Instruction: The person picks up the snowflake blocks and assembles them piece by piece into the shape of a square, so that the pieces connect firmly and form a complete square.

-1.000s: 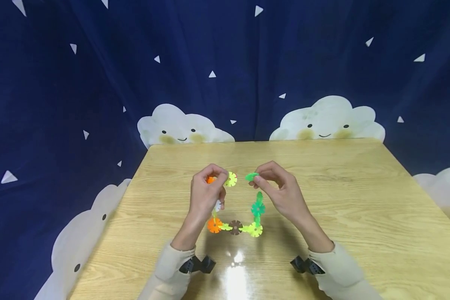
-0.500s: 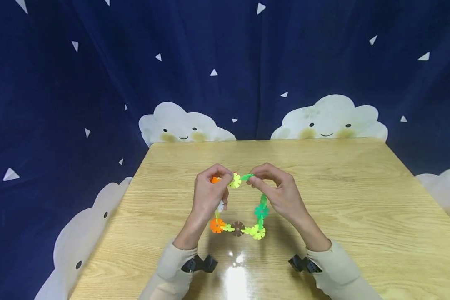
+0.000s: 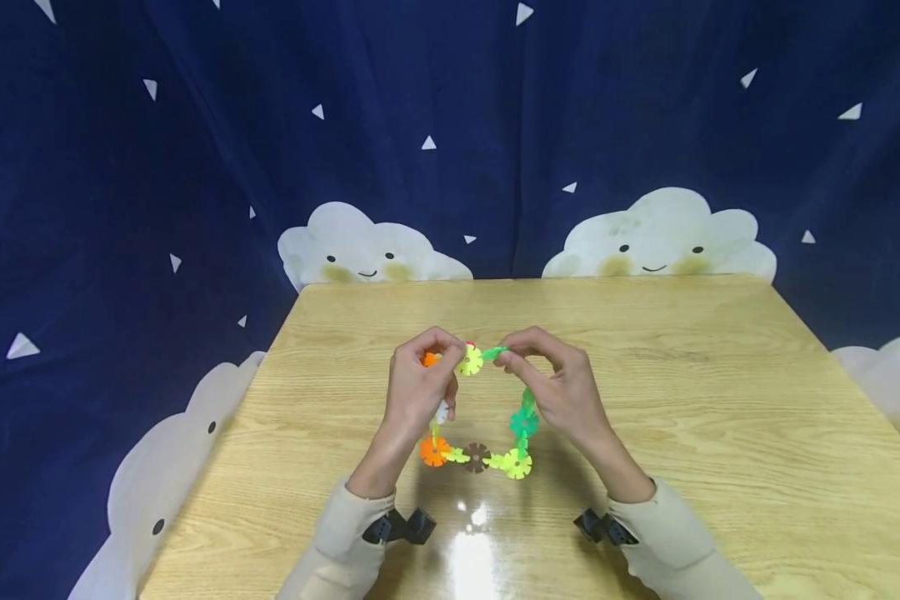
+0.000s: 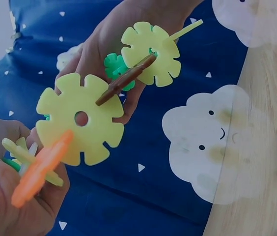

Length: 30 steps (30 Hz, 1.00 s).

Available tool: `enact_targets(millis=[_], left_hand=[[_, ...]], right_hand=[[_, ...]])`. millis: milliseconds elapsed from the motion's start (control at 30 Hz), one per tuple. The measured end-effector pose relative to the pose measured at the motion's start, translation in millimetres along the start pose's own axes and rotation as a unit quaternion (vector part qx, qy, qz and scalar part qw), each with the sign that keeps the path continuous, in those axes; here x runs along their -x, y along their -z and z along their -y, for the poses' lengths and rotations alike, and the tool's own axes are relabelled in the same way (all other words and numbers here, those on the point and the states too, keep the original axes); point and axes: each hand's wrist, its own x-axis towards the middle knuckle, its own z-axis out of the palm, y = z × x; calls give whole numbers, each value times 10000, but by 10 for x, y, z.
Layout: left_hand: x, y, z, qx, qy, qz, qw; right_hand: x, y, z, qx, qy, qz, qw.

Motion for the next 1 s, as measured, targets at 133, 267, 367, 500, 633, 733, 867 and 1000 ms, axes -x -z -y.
enact_targets(millis=[133,267,367,500,633,733,867,1000], left_hand=[[9,5,-6,1,14,23,10000],[9,-6,3,25,46,59,10000],[13,-22,15,35,47,50,10000],[25,-49,35,-3,51,99,9999],[44,-62,48,-5,46,116,9999],[61,-62,49,19,-6,84,10000],[84,-73,39,6,-118,57,9999],[112,-100,33,-103,-259,1,9996]], right_hand=[[1,-9,-10,-40,64,7,10000],[2,-8,-16,-45,49,63,10000],[1,-22,-13,-8,132,13,9999],[0,-50,0,50,239,-156,9996],[10,-78,4,43,169,-247,9995],[14,-104,2,75,322,-267,9991],[8,-135,-3,132,692,-291,9971],[2,-144,6,388,980,-263,9941]])
